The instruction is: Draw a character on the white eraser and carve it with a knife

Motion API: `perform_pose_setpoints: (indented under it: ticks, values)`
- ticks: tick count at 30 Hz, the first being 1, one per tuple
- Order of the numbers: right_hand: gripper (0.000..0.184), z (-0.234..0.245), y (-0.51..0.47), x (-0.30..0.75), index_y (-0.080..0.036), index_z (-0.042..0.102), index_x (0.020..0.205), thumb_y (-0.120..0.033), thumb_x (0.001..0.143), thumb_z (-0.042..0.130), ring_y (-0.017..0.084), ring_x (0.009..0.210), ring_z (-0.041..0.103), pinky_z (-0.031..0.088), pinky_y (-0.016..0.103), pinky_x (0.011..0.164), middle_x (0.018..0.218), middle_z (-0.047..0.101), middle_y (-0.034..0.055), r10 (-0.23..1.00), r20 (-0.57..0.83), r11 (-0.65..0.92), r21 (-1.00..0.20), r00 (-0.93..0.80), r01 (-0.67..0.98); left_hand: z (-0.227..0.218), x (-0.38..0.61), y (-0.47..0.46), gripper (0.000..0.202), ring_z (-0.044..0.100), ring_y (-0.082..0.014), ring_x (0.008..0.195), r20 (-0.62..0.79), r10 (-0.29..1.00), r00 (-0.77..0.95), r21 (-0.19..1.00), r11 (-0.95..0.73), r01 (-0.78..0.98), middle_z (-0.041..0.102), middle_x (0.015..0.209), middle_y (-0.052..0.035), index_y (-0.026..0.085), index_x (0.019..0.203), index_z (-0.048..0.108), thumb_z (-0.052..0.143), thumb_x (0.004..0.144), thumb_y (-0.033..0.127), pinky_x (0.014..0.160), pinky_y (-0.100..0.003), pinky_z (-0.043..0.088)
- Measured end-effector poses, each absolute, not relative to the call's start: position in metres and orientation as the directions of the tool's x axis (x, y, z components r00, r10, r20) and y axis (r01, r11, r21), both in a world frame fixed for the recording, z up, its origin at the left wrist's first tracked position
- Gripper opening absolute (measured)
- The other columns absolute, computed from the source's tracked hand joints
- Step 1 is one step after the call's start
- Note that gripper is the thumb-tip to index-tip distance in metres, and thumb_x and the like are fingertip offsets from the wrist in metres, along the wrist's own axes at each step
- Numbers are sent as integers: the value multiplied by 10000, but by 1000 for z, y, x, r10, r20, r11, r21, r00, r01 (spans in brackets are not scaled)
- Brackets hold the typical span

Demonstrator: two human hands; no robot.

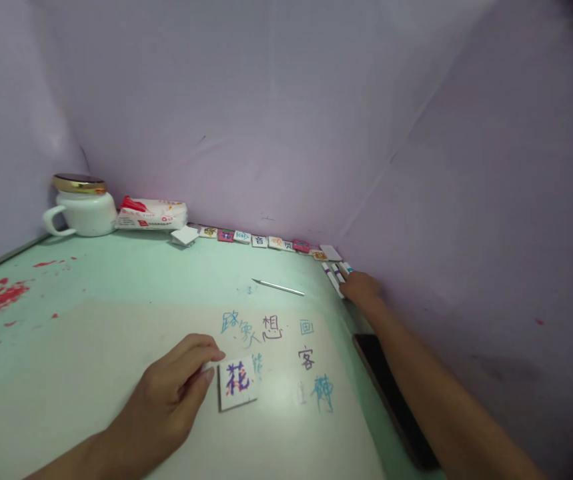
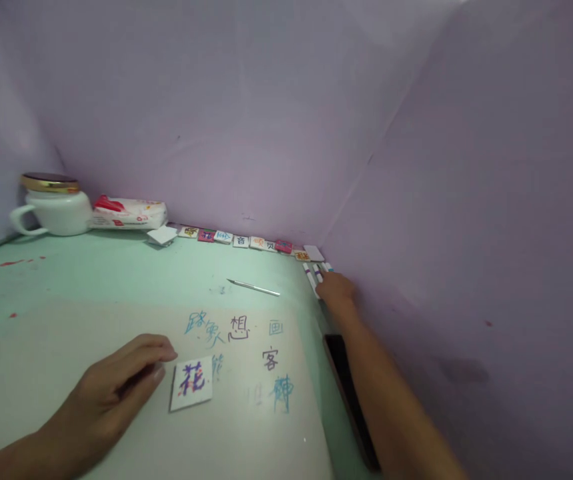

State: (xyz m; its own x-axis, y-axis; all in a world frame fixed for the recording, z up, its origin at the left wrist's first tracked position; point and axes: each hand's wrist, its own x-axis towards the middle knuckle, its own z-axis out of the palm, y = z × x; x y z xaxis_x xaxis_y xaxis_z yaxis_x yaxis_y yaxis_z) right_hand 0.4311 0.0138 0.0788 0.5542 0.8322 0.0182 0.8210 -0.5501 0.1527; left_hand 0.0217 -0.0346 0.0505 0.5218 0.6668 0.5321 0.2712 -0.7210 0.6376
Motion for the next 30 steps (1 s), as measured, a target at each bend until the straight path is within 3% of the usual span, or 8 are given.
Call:
perform_pose_setpoints:
  ticks: [6, 12, 22, 30]
  values:
    - [283, 95, 16, 432, -172, 587, 1124, -357, 916, 537, 181, 933, 616, 524, 381, 795, 1124, 613, 74, 749, -5, -655, 145, 663, 741, 51, 22, -35, 181, 640, -153, 847, 534, 668, 517, 640, -720, 269, 636, 980, -41, 233, 987, 589, 444, 895, 174, 709, -198, 509]
    - [276, 80, 27, 406, -169, 593, 1112, -351, 908, 552, 182, 932, 618, 523, 381, 793, 1106, 620, 65, 822, -28, -561, 132, 569, 817, 53, 22, -35, 194, 642, -153, 829, 528, 666, 527, 637, -721, 273, 645, 973, -47, 224, 976, 602, 433, 895, 176, 681, -198, 515]
    - [269, 81, 14, 422, -174, 592, 1117, -345, 916, 540, 183, 944, 614, 520, 390, 810, 1127, 614, 72, 808, -12, -576, 194, 589, 794, 51, 22, -35, 201, 632, -143, 820, 494, 673, 551, 665, -700, 259, 624, 982, -44, 222, 994, 590, 419, 901, 168, 683, -203, 507]
    - [296, 79, 10, 383, -165, 598, 1100, -385, 914, 531, 193, 954, 612, 507, 411, 825, 1101, 623, 70, 880, 16, -474, 124, 475, 872, 53, 24, -36, 209, 612, -129, 705, 482, 693, 535, 671, -685, 284, 628, 968, -55, 204, 973, 600, 409, 894, 172, 611, -213, 498]
